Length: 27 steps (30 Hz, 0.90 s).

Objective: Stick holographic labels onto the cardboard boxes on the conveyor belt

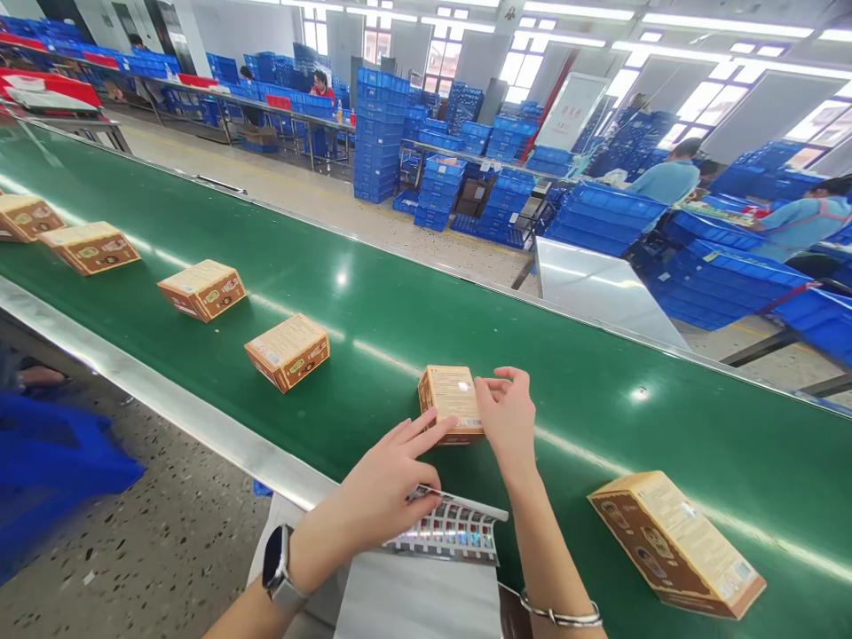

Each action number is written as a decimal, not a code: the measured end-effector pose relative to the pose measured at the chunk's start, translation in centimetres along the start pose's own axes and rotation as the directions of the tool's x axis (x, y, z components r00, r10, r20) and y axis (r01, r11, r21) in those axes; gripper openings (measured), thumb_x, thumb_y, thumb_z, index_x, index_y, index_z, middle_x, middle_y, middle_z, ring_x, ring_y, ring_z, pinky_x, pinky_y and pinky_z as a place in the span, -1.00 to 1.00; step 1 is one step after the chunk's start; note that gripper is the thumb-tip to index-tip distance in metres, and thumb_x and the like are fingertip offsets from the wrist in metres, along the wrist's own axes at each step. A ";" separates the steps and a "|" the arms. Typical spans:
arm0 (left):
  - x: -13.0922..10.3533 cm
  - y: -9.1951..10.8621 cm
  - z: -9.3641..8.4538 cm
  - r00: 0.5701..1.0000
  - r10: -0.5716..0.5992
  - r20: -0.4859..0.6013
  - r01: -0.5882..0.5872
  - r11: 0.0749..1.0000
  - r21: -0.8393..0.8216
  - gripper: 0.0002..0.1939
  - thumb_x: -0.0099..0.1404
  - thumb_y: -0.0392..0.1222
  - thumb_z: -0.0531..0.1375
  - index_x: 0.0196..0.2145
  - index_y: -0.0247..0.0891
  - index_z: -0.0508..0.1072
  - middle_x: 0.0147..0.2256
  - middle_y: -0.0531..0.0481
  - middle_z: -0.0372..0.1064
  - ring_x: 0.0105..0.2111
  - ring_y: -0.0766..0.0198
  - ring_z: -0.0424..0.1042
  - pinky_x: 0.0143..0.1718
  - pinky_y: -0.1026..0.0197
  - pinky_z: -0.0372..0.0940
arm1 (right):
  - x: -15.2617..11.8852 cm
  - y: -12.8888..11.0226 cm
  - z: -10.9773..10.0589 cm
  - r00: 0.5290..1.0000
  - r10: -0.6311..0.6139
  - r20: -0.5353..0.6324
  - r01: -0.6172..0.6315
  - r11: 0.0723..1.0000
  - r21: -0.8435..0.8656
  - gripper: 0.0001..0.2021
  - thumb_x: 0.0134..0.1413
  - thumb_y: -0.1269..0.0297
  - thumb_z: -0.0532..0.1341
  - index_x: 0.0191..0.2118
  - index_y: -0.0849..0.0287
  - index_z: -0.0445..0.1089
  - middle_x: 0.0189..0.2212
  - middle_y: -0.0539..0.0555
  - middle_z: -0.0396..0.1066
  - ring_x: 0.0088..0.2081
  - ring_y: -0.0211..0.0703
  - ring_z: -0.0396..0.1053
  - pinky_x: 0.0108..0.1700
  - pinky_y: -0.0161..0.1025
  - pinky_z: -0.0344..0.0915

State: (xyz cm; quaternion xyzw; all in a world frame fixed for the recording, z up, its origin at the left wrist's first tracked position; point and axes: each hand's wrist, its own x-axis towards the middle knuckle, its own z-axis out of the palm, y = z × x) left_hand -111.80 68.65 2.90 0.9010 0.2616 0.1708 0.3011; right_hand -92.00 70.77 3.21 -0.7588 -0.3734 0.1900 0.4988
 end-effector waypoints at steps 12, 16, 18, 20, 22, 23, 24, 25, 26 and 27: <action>-2.2 2.3 -2.7 0.922 -0.378 0.081 0.385 0.885 -0.262 -0.79 0.34 -0.20 0.18 -0.34 -0.23 0.62 -0.45 0.07 0.58 -0.47 0.29 0.44 -0.43 0.33 0.23 | -8.0 -0.7 -6.8 0.596 -0.687 0.417 0.770 0.635 -0.055 -0.86 0.35 0.34 0.14 -0.13 0.08 0.47 -0.12 0.13 0.56 -0.07 -0.03 0.53 -0.06 -0.11 0.50; -2.3 2.7 -3.1 0.896 -0.419 0.150 0.445 0.851 -0.278 -0.75 0.33 -0.13 0.13 -0.34 -0.22 0.60 -0.44 0.06 0.55 -0.47 0.29 0.37 -0.41 0.31 0.18 | -9.8 -0.7 -6.3 0.486 -0.776 0.401 0.873 0.455 -0.177 -0.82 0.39 0.41 0.08 -0.08 0.15 0.43 -0.10 0.21 0.54 -0.06 0.04 0.51 -0.08 -0.02 0.53; -2.3 2.7 -3.0 0.888 -0.422 0.185 0.458 0.846 -0.271 -0.74 0.32 -0.10 0.12 -0.35 -0.23 0.59 -0.45 0.06 0.52 -0.48 0.29 0.32 -0.41 0.30 0.16 | -10.3 -0.8 -6.0 0.443 -0.795 0.415 0.896 0.387 -0.215 -0.82 0.38 0.45 0.08 -0.09 0.19 0.43 -0.11 0.24 0.55 -0.06 0.07 0.52 -0.10 0.00 0.54; -2.4 2.7 -3.0 0.881 -0.420 0.217 0.468 0.842 -0.268 -0.78 0.29 -0.12 0.15 -0.35 -0.23 0.57 -0.48 0.08 0.47 -0.48 0.30 0.29 -0.41 0.29 0.13 | -10.5 -0.9 -5.7 0.415 -0.803 0.429 0.909 0.344 -0.236 -0.79 0.35 0.52 0.06 -0.15 0.18 0.43 -0.13 0.23 0.55 -0.06 0.08 0.52 -0.12 -0.01 0.55; -2.6 2.6 -2.9 0.874 -0.420 0.245 0.478 0.835 -0.273 -0.85 0.22 -0.15 0.20 -0.33 -0.23 0.56 -0.50 0.11 0.41 -0.49 0.30 0.28 -0.43 0.30 0.11 | -10.6 -0.9 -5.5 0.401 -0.809 0.429 0.914 0.323 -0.245 -0.74 0.30 0.60 0.04 -0.21 0.17 0.43 -0.14 0.21 0.56 -0.06 0.08 0.53 -0.12 -0.04 0.55; -2.7 2.5 -2.9 0.869 -0.423 0.257 0.486 0.827 -0.283 -0.86 0.19 -0.17 0.22 -0.32 -0.23 0.55 -0.51 0.13 0.39 -0.49 0.31 0.27 -0.44 0.30 0.09 | -10.7 -0.9 -5.4 0.395 -0.814 0.426 0.917 0.317 -0.243 -0.72 0.28 0.62 0.04 -0.23 0.17 0.43 -0.15 0.21 0.56 -0.06 0.08 0.53 -0.12 -0.05 0.55; -2.8 2.4 -2.9 0.865 -0.425 0.268 0.494 0.817 -0.298 -0.86 0.17 -0.18 0.23 -0.31 -0.23 0.55 -0.51 0.14 0.38 -0.49 0.31 0.27 -0.45 0.31 0.09 | -10.8 -0.8 -5.3 0.388 -0.821 0.418 0.919 0.313 -0.238 -0.72 0.26 0.64 0.04 -0.23 0.18 0.43 -0.15 0.21 0.57 -0.06 0.08 0.54 -0.12 -0.05 0.55; -2.9 2.4 -2.9 0.862 -0.426 0.275 0.499 0.805 -0.320 -0.85 0.18 -0.18 0.22 -0.30 -0.22 0.56 -0.50 0.14 0.39 -0.48 0.31 0.27 -0.44 0.31 0.10 | -10.8 -0.7 -5.3 0.381 -0.829 0.409 0.923 0.311 -0.227 -0.72 0.25 0.66 0.05 -0.23 0.20 0.44 -0.15 0.22 0.57 -0.06 0.09 0.54 -0.12 -0.04 0.55; -3.0 2.3 -2.9 0.860 -0.428 0.278 0.505 0.792 -0.343 -0.84 0.19 -0.18 0.20 -0.30 -0.22 0.56 -0.48 0.13 0.40 -0.47 0.31 0.28 -0.44 0.31 0.11 | -10.9 -0.6 -5.2 0.377 -0.835 0.402 0.925 0.316 -0.210 -0.72 0.24 0.66 0.06 -0.23 0.21 0.44 -0.16 0.23 0.57 -0.06 0.09 0.54 -0.12 -0.04 0.56; -3.1 2.2 -2.9 0.857 -0.432 0.281 0.512 0.778 -0.365 -0.83 0.20 -0.18 0.19 -0.30 -0.23 0.56 -0.47 0.12 0.41 -0.46 0.31 0.29 -0.43 0.31 0.12 | -11.0 -0.5 -5.2 0.377 -0.838 0.395 0.926 0.329 -0.184 -0.73 0.25 0.66 0.07 -0.23 0.21 0.44 -0.16 0.23 0.57 -0.06 0.09 0.54 -0.12 -0.04 0.56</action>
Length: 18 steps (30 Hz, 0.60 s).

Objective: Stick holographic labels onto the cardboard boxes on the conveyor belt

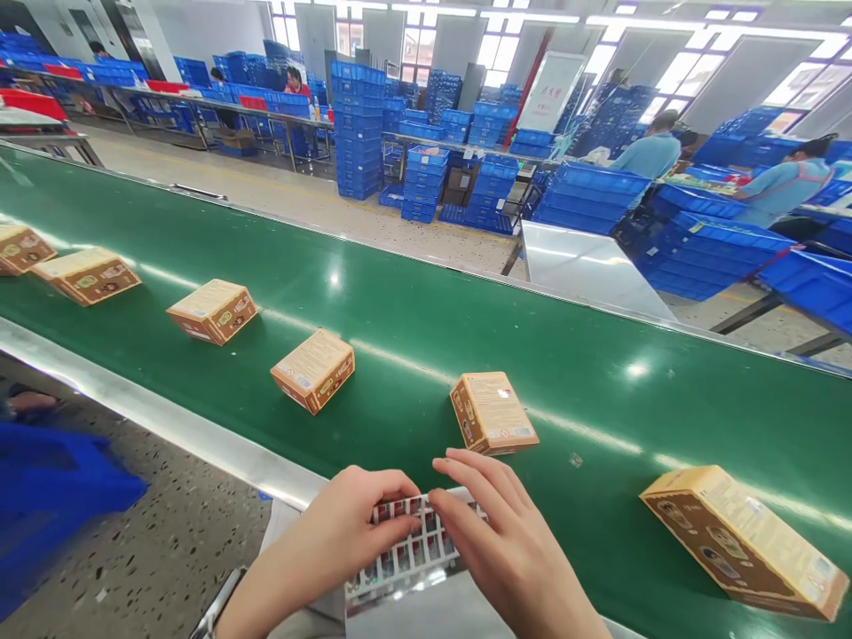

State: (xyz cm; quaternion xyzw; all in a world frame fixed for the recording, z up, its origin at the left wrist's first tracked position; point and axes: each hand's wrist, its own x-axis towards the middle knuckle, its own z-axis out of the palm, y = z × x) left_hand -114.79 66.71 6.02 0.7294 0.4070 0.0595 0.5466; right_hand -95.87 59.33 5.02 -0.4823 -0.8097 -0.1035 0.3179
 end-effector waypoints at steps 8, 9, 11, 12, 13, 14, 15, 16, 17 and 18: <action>-0.4 -0.9 -1.4 0.993 -0.081 -0.089 0.076 0.995 -0.066 -0.82 0.20 -0.13 0.20 -0.37 -0.28 0.55 -0.49 0.10 0.40 -0.47 0.31 0.28 -0.45 0.31 0.14 | 0.0 2.0 -0.2 0.951 0.300 0.071 -0.297 0.826 0.480 -0.85 0.30 0.39 0.21 -0.32 0.05 0.46 -0.18 0.08 0.59 -0.07 -0.05 0.55 -0.05 -0.19 0.52; -0.6 -1.1 -1.9 0.992 -0.078 -0.101 0.072 0.995 -0.062 -0.81 0.21 -0.13 0.20 -0.38 -0.28 0.56 -0.49 0.09 0.42 -0.47 0.30 0.29 -0.45 0.30 0.15 | 0.3 2.6 0.2 0.909 0.402 0.109 -0.395 0.747 0.535 -0.87 0.29 0.33 0.22 -0.31 0.04 0.47 -0.17 0.08 0.60 -0.08 -0.05 0.56 -0.06 -0.17 0.52; -1.1 -1.5 -2.7 0.991 -0.038 -0.126 0.033 0.999 -0.042 -0.81 0.22 -0.14 0.21 -0.40 -0.26 0.58 -0.45 0.05 0.47 -0.45 0.28 0.36 -0.42 0.29 0.20 | 1.1 3.9 1.3 0.784 0.588 0.201 -0.563 0.535 0.630 -0.88 0.29 0.18 0.22 -0.19 0.04 0.49 -0.15 0.10 0.61 -0.10 -0.03 0.57 -0.06 -0.12 0.52; -1.3 -1.8 -3.2 0.991 0.004 -0.137 -0.009 1.000 -0.030 -0.82 0.22 -0.15 0.22 -0.41 -0.25 0.59 -0.42 0.02 0.51 -0.41 0.25 0.41 -0.39 0.27 0.25 | 1.7 4.4 2.0 0.719 0.646 0.256 -0.616 0.421 0.666 -0.80 0.28 0.10 0.21 -0.09 0.05 0.48 -0.14 0.13 0.61 -0.10 -0.01 0.57 -0.05 -0.08 0.52; -1.6 -2.0 -3.5 0.989 0.058 -0.138 -0.061 0.998 -0.017 -0.84 0.21 -0.15 0.24 -0.42 -0.24 0.61 -0.38 -0.01 0.55 -0.34 0.21 0.45 -0.33 0.25 0.29 | 2.4 4.9 2.8 0.668 0.677 0.311 -0.644 0.315 0.697 -0.69 0.27 0.03 0.21 0.01 0.06 0.44 -0.11 0.16 0.61 -0.08 0.01 0.57 -0.03 -0.04 0.51; -1.8 -2.2 -3.8 0.984 0.117 -0.132 -0.119 0.993 -0.005 -0.86 0.20 -0.17 0.26 -0.42 -0.22 0.62 -0.32 -0.04 0.58 -0.26 0.16 0.49 -0.25 0.23 0.33 | 3.2 5.2 3.5 0.634 0.682 0.365 -0.658 0.228 0.718 -0.59 0.24 -0.03 0.22 0.09 0.08 0.38 -0.08 0.18 0.60 -0.07 0.02 0.56 -0.02 -0.01 0.50; -2.0 -2.4 -4.0 0.978 0.172 -0.120 -0.173 0.985 0.004 -0.89 0.19 -0.19 0.28 -0.42 -0.19 0.64 -0.26 -0.05 0.61 -0.18 0.13 0.50 -0.17 0.20 0.35 | 4.1 5.3 4.3 0.613 0.671 0.417 -0.667 0.156 0.729 -0.49 0.21 -0.06 0.23 0.17 0.09 0.32 -0.04 0.20 0.58 -0.04 0.03 0.55 0.01 0.01 0.48; -2.2 -2.6 -4.1 0.972 0.214 -0.102 -0.214 0.977 0.012 -0.90 0.18 -0.22 0.29 -0.42 -0.16 0.65 -0.20 -0.05 0.62 -0.11 0.11 0.50 -0.10 0.18 0.36 | 4.9 5.4 5.1 0.599 0.653 0.465 -0.675 0.098 0.732 -0.41 0.18 -0.08 0.25 0.23 0.10 0.25 0.00 0.21 0.56 -0.01 0.03 0.53 0.03 0.01 0.47; -2.3 -2.7 -4.1 0.967 0.239 -0.086 -0.238 0.971 0.021 -0.89 0.17 -0.26 0.30 -0.42 -0.14 0.66 -0.14 -0.04 0.62 -0.06 0.09 0.49 -0.04 0.15 0.36 | 5.8 5.4 5.8 0.588 0.638 0.497 -0.675 0.050 0.736 -0.34 0.15 -0.08 0.26 0.28 0.10 0.19 0.03 0.21 0.54 0.03 0.04 0.51 0.05 0.01 0.45; -2.4 -2.8 -4.1 0.965 0.252 -0.075 -0.250 0.968 0.035 -0.86 0.16 -0.30 0.30 -0.41 -0.11 0.67 -0.08 -0.03 0.62 0.00 0.07 0.48 0.02 0.11 0.36 | 6.6 5.3 6.5 0.580 0.629 0.518 -0.672 0.010 0.741 -0.29 0.13 -0.07 0.28 0.32 0.10 0.14 0.06 0.20 0.53 0.06 0.03 0.49 0.07 0.01 0.44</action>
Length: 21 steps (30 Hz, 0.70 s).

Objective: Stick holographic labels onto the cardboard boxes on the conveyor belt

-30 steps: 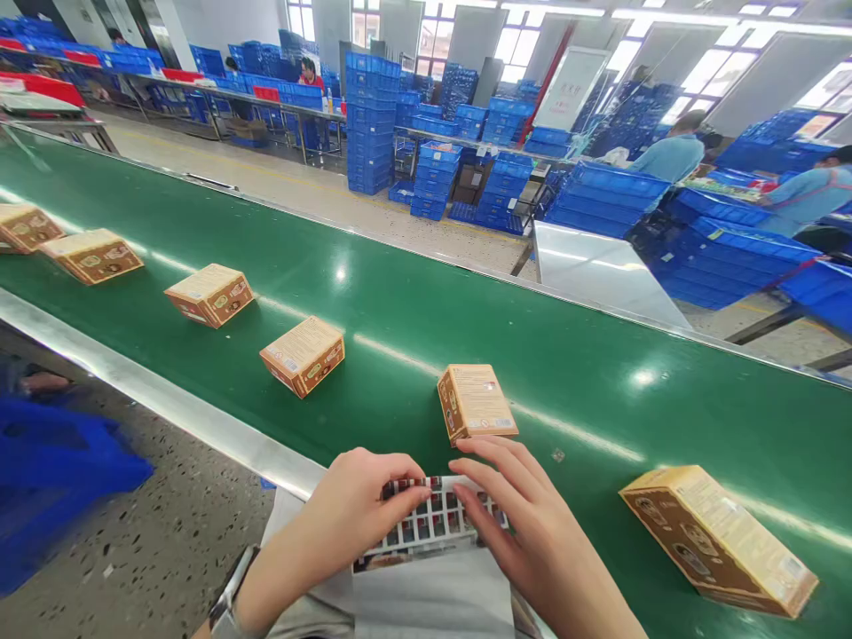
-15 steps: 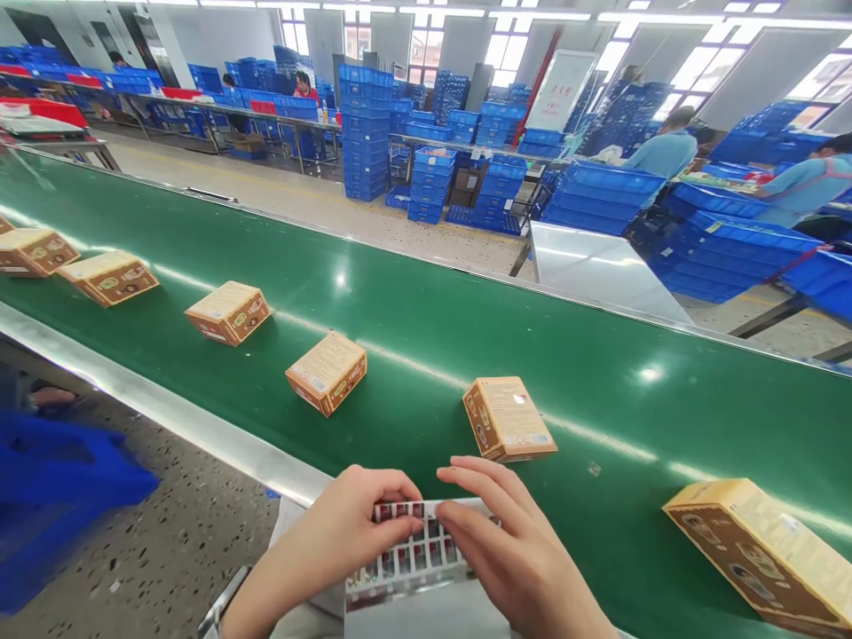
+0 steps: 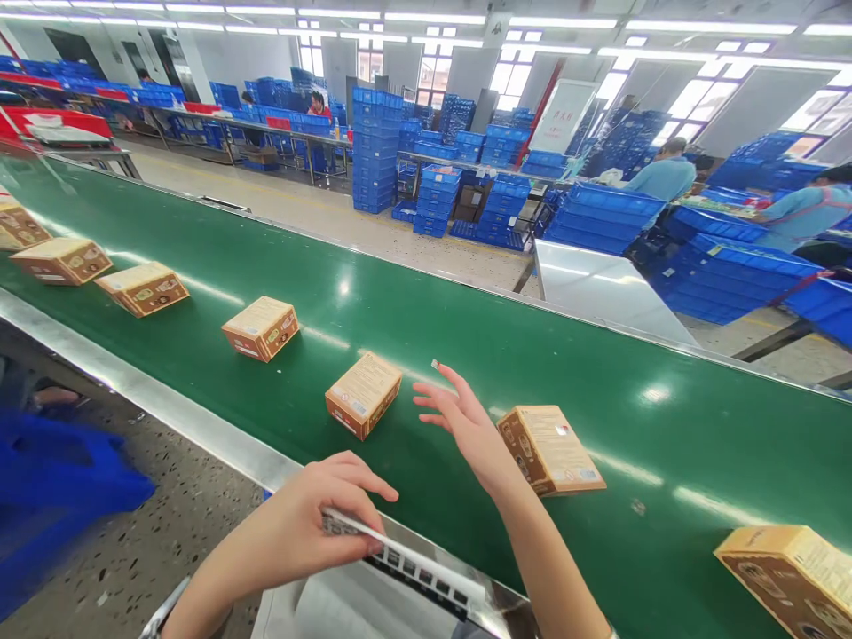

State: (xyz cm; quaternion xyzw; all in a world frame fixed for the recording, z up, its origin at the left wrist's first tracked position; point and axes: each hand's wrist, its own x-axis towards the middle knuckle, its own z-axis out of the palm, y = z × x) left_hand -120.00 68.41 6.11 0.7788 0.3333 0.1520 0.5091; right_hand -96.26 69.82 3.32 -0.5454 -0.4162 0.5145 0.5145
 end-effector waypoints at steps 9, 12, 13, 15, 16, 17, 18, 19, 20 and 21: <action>-0.5 -0.3 0.5 0.996 0.048 -0.079 -0.041 0.995 0.088 -0.78 0.18 -0.37 0.29 -0.36 -0.07 0.70 0.19 -0.03 0.44 0.31 -0.09 0.24 0.25 -0.13 0.27 | 4.5 0.0 2.3 1.000 -0.023 0.007 0.023 0.997 0.071 -0.41 -0.01 0.02 0.35 0.15 0.08 0.32 -0.05 0.14 0.59 -0.02 0.03 0.54 0.08 0.01 0.41; -0.2 -0.7 0.5 0.983 0.103 -0.153 -0.076 0.982 0.171 -0.77 0.21 -0.39 0.26 -0.38 -0.10 0.68 0.31 0.01 0.27 0.39 -0.12 0.07 0.31 -0.19 0.17 | 4.4 0.1 1.9 0.999 -0.039 -0.027 0.041 0.997 0.064 -0.54 -0.09 -0.02 0.40 -0.08 0.09 0.47 -0.12 0.13 0.61 -0.05 0.05 0.54 0.03 0.00 0.42; 0.0 -0.9 0.5 0.979 0.104 -0.175 -0.066 0.976 0.209 -0.77 0.22 -0.39 0.25 -0.39 -0.11 0.68 0.35 0.02 0.19 0.41 -0.14 0.00 0.33 -0.22 0.12 | 4.2 0.2 1.8 0.998 -0.044 -0.047 0.047 0.997 0.064 -0.57 -0.12 -0.04 0.41 -0.15 0.09 0.49 -0.13 0.14 0.61 -0.05 0.06 0.53 0.03 -0.01 0.42; 0.5 -1.4 0.6 0.978 0.091 -0.189 -0.036 0.960 0.276 -0.78 0.24 -0.39 0.25 -0.40 -0.14 0.66 0.39 0.03 0.07 0.43 -0.18 -0.10 0.36 -0.30 0.03 | 3.6 0.6 1.7 0.994 -0.048 -0.094 0.054 0.996 0.066 -0.60 -0.16 -0.07 0.43 -0.26 0.11 0.50 -0.14 0.14 0.61 -0.03 0.06 0.52 0.04 -0.02 0.40; 0.7 -1.6 0.7 0.980 0.083 -0.179 -0.026 0.954 0.299 -0.80 0.24 -0.38 0.26 -0.40 -0.14 0.66 0.40 0.03 0.06 0.43 -0.19 -0.11 0.36 -0.32 -0.01 | 3.3 0.7 1.7 0.992 -0.045 -0.117 0.053 0.996 0.067 -0.60 -0.16 -0.07 0.43 -0.29 0.12 0.51 -0.14 0.14 0.61 -0.03 0.06 0.51 0.05 -0.03 0.40; 1.0 -1.7 0.9 0.984 0.076 -0.161 -0.022 0.950 0.312 -0.81 0.25 -0.37 0.27 -0.40 -0.15 0.65 0.40 0.03 0.06 0.43 -0.19 -0.10 0.37 -0.33 -0.04 | 3.0 0.9 1.7 0.990 -0.039 -0.136 0.049 0.997 0.067 -0.61 -0.16 -0.07 0.43 -0.31 0.13 0.52 -0.12 0.15 0.61 -0.04 0.06 0.51 0.07 -0.02 0.38; 1.2 -1.8 1.0 0.987 0.069 -0.142 -0.021 0.948 0.317 -0.82 0.25 -0.37 0.28 -0.41 -0.15 0.65 0.40 0.03 0.07 0.42 -0.19 -0.09 0.38 -0.32 -0.04 | 2.7 1.1 1.8 0.988 -0.032 -0.153 0.042 0.997 0.066 -0.61 -0.15 -0.07 0.43 -0.31 0.15 0.54 -0.11 0.16 0.60 -0.05 0.06 0.52 0.07 -0.02 0.38; 1.4 -1.9 1.1 0.990 0.061 -0.125 -0.019 0.949 0.315 -0.82 0.25 -0.37 0.28 -0.41 -0.15 0.64 0.39 0.03 0.08 0.42 -0.18 -0.08 0.38 -0.31 -0.03 | 2.4 1.2 1.8 0.986 -0.023 -0.167 0.035 0.997 0.066 -0.62 -0.15 -0.06 0.43 -0.32 0.16 0.55 -0.10 0.17 0.60 -0.06 0.06 0.52 0.08 -0.01 0.38; 1.5 -1.9 1.3 0.992 0.053 -0.115 -0.015 0.951 0.310 -0.83 0.25 -0.37 0.28 -0.41 -0.16 0.64 0.39 0.02 0.08 0.42 -0.18 -0.07 0.38 -0.29 -0.01 | 2.2 1.4 1.9 0.984 -0.016 -0.180 0.028 0.997 0.065 -0.62 -0.15 -0.05 0.43 -0.33 0.17 0.56 -0.10 0.18 0.61 -0.07 0.07 0.53 0.07 -0.01 0.38; 1.6 -1.9 1.4 0.993 0.044 -0.110 -0.008 0.953 0.304 -0.83 0.26 -0.37 0.28 -0.41 -0.17 0.65 0.39 0.00 0.07 0.42 -0.19 -0.08 0.37 -0.27 0.02 | 2.1 1.4 1.9 0.981 -0.010 -0.191 0.023 0.998 0.065 -0.63 -0.15 -0.04 0.43 -0.33 0.17 0.57 -0.11 0.18 0.61 -0.07 0.07 0.53 0.06 -0.01 0.39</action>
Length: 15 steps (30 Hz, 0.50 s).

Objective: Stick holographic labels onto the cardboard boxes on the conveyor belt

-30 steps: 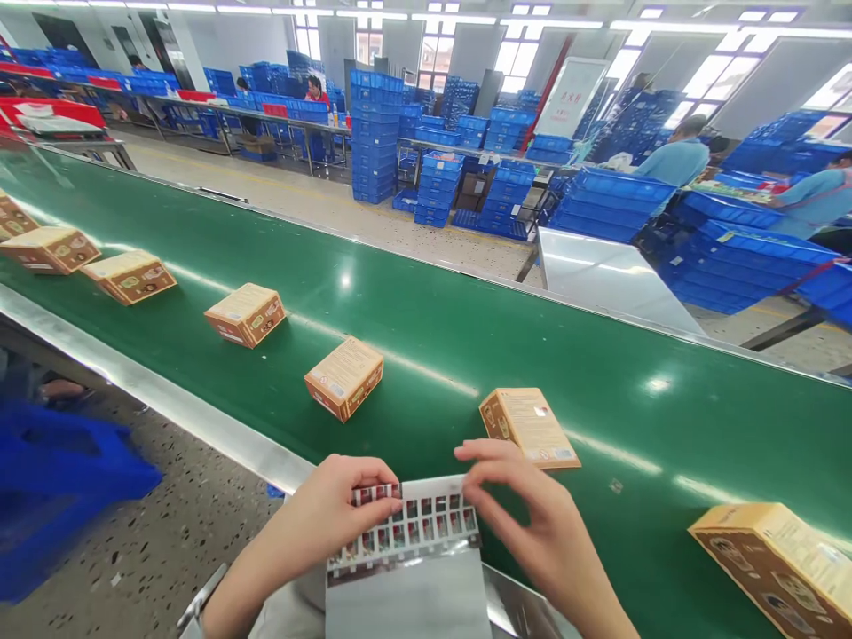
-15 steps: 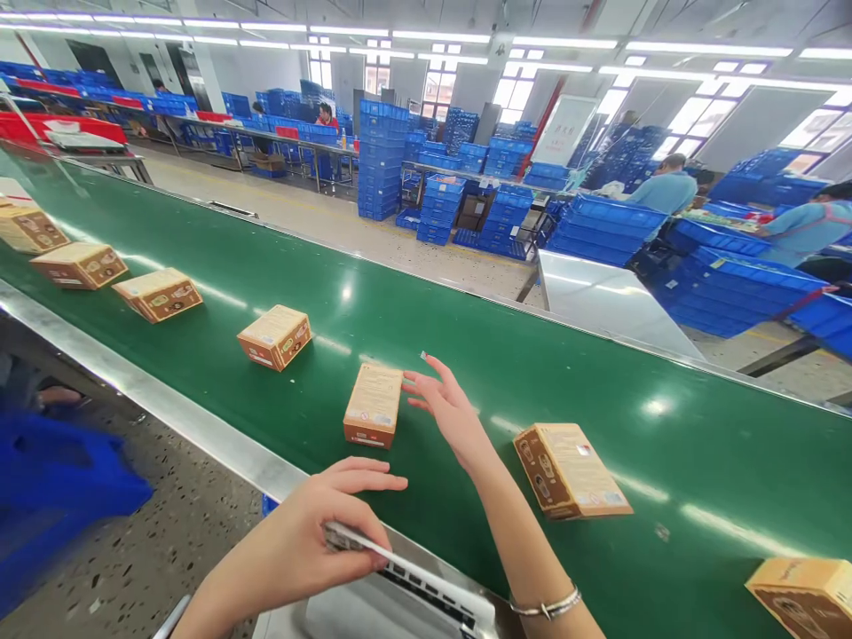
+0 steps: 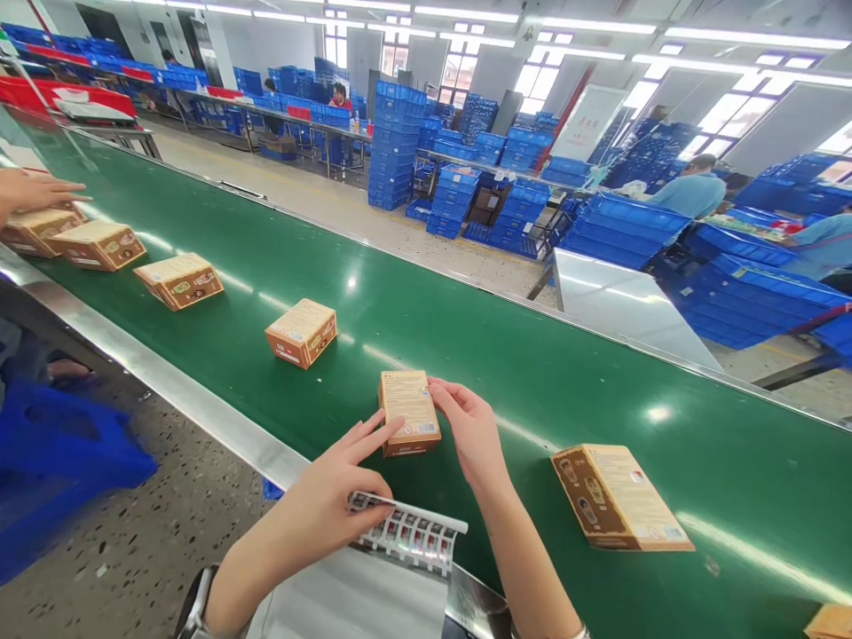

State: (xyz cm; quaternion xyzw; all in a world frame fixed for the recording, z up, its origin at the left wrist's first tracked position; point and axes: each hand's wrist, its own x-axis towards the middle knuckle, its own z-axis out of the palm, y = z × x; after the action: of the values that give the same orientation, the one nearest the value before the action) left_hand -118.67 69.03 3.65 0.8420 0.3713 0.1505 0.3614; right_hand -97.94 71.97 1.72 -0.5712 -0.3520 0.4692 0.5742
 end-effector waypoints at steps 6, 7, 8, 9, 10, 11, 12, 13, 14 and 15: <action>0.2 0.9 0.6 0.999 -0.004 0.050 0.004 1.000 -0.008 -0.82 0.23 -0.40 0.30 -0.41 -0.17 0.65 0.39 0.00 0.08 0.42 -0.19 -0.07 0.36 -0.26 0.08 | -0.5 -0.2 -1.0 1.000 0.023 -0.017 -0.023 1.000 -0.011 -0.66 -0.18 -0.03 0.45 -0.41 0.18 0.59 -0.07 0.20 0.60 -0.12 0.10 0.54 -0.13 -0.08 0.47; 0.2 1.1 0.7 0.998 -0.005 0.056 0.006 1.000 -0.011 -0.82 0.24 -0.40 0.30 -0.41 -0.17 0.65 0.39 0.00 0.08 0.42 -0.19 -0.07 0.35 -0.26 0.08 | -0.7 -0.3 -1.2 0.999 0.027 -0.017 -0.027 1.000 -0.014 -0.65 -0.18 -0.03 0.45 -0.42 0.18 0.58 -0.07 0.20 0.59 -0.13 0.09 0.54 -0.15 -0.09 0.48; 0.3 1.3 0.8 0.998 -0.006 0.060 0.007 1.000 -0.014 -0.82 0.24 -0.40 0.31 -0.41 -0.17 0.65 0.39 0.00 0.07 0.42 -0.19 -0.08 0.35 -0.26 0.09 | -0.9 -0.4 -1.4 0.999 0.030 -0.021 -0.031 0.999 -0.017 -0.65 -0.19 -0.04 0.46 -0.42 0.18 0.59 -0.06 0.20 0.59 -0.15 0.08 0.54 -0.17 -0.10 0.48; 0.3 1.5 0.9 0.998 -0.006 0.066 0.008 1.000 -0.017 -0.83 0.24 -0.40 0.31 -0.40 -0.17 0.66 0.40 0.00 0.07 0.42 -0.19 -0.08 0.35 -0.26 0.09 | -1.1 -0.5 -1.5 0.999 0.032 -0.027 -0.033 0.999 -0.020 -0.64 -0.20 -0.04 0.46 -0.41 0.18 0.59 -0.07 0.20 0.59 -0.16 0.08 0.54 -0.19 -0.11 0.48; 0.4 1.6 1.0 0.997 -0.005 0.072 0.007 1.000 -0.021 -0.83 0.24 -0.41 0.31 -0.41 -0.17 0.66 0.40 -0.01 0.06 0.42 -0.20 -0.08 0.35 -0.26 0.09 | -1.3 -0.6 -1.6 0.999 0.033 -0.036 -0.033 0.999 -0.022 -0.63 -0.21 -0.05 0.46 -0.41 0.19 0.58 -0.08 0.21 0.60 -0.16 0.08 0.54 -0.20 -0.11 0.49; 0.4 1.8 1.0 0.997 -0.003 0.078 0.005 1.000 -0.023 -0.83 0.24 -0.41 0.31 -0.41 -0.18 0.66 0.40 -0.01 0.05 0.42 -0.20 -0.08 0.35 -0.26 0.10 | -1.5 -0.8 -1.7 0.998 0.031 -0.045 -0.033 0.999 -0.024 -0.62 -0.23 -0.05 0.46 -0.41 0.19 0.58 -0.08 0.21 0.60 -0.17 0.09 0.54 -0.21 -0.11 0.49; 0.4 1.9 1.1 0.996 0.001 0.084 0.001 1.000 -0.024 -0.83 0.23 -0.41 0.31 -0.40 -0.18 0.66 0.40 -0.01 0.05 0.42 -0.20 -0.08 0.35 -0.25 0.10 | -1.6 -0.8 -1.7 0.998 0.029 -0.055 -0.030 0.999 -0.026 -0.62 -0.24 -0.06 0.46 -0.42 0.19 0.58 -0.09 0.21 0.60 -0.17 0.09 0.54 -0.22 -0.12 0.49; 0.4 2.0 1.2 0.996 0.008 0.086 -0.005 1.000 -0.027 -0.83 0.23 -0.41 0.32 -0.41 -0.18 0.65 0.40 0.00 0.05 0.42 -0.19 -0.08 0.35 -0.24 0.11 | -1.8 -0.9 -1.8 0.998 0.025 -0.066 -0.027 0.999 -0.029 -0.61 -0.24 -0.07 0.46 -0.42 0.19 0.57 -0.11 0.21 0.60 -0.18 0.09 0.54 -0.24 -0.12 0.49; 0.5 2.1 1.3 0.996 0.016 0.086 -0.013 0.999 -0.031 -0.83 0.23 -0.41 0.32 -0.41 -0.17 0.65 0.40 0.01 0.05 0.42 -0.19 -0.07 0.35 -0.23 0.12 | -1.9 -0.9 -1.9 0.997 0.021 -0.074 -0.024 0.999 -0.033 -0.61 -0.25 -0.07 0.45 -0.42 0.19 0.57 -0.12 0.22 0.61 -0.20 0.09 0.54 -0.25 -0.12 0.49; 0.5 2.2 1.4 0.996 0.026 0.085 -0.024 0.999 -0.035 -0.83 0.22 -0.41 0.32 -0.41 -0.17 0.65 0.40 0.02 0.05 0.42 -0.18 -0.06 0.35 -0.22 0.12 | -2.0 -1.0 -2.0 0.997 0.017 -0.082 -0.020 0.999 -0.039 -0.60 -0.25 -0.08 0.45 -0.42 0.19 0.57 -0.13 0.22 0.61 -0.21 0.08 0.55 -0.27 -0.12 0.49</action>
State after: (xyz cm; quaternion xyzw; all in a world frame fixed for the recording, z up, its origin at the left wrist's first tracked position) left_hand -116.48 67.69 4.26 0.8459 0.3424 0.1253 0.3893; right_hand -96.57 69.58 2.74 -0.6043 -0.3322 0.4438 0.5723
